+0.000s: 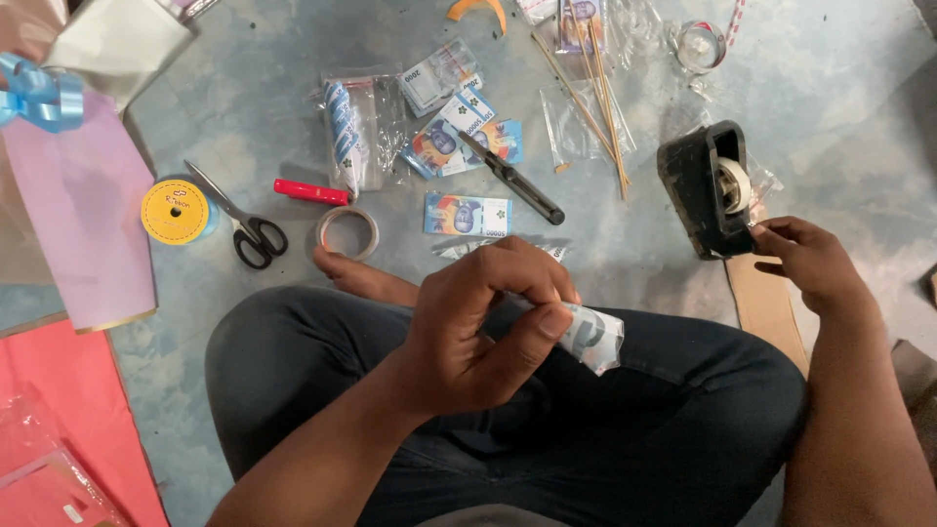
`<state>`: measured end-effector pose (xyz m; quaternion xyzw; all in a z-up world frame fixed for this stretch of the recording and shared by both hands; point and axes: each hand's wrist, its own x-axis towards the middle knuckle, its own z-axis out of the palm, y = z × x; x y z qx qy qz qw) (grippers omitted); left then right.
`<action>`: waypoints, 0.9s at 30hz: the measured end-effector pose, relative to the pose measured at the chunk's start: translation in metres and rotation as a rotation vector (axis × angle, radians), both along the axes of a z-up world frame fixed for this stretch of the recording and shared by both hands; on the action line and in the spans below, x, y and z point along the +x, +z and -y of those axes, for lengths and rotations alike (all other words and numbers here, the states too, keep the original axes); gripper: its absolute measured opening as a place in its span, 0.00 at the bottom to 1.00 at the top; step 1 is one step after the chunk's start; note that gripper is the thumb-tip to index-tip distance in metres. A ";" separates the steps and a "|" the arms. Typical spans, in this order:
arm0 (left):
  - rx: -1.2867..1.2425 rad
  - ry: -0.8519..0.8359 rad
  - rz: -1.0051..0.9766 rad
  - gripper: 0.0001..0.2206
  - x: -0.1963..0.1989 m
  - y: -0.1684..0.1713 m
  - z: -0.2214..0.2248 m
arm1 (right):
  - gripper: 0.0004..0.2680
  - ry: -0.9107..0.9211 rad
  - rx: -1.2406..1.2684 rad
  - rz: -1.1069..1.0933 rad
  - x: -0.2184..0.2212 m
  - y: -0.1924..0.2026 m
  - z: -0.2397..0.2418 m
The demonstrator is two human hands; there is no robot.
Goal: The person rolls small pieces of paper, secures them with tape, and uses a marker to write on them while sitting on the floor surrounded by crafting supplies like ribbon, scissors, and paper.
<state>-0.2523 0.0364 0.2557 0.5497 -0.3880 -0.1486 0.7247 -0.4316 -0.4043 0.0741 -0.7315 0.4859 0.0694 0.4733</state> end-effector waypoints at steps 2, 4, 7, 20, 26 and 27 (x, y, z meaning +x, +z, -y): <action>0.001 0.004 0.010 0.04 0.002 0.001 0.000 | 0.09 0.006 -0.020 -0.028 0.009 0.022 -0.016; 0.000 0.011 0.026 0.03 0.002 0.002 0.000 | 0.09 0.016 -0.042 -0.051 0.010 0.035 -0.024; 0.014 0.006 0.018 0.03 0.001 0.003 -0.002 | 0.10 0.017 -0.072 -0.002 0.002 0.043 -0.028; -0.002 -0.044 0.047 0.03 -0.009 0.023 -0.009 | 0.09 -0.131 -0.155 -0.276 -0.026 0.034 -0.016; 0.094 -0.116 0.122 0.03 -0.027 0.056 -0.018 | 0.09 0.186 -0.174 0.219 -0.010 0.168 -0.107; 0.129 -0.148 0.136 0.03 -0.031 0.061 -0.019 | 0.07 0.308 -0.110 0.449 -0.011 0.193 -0.124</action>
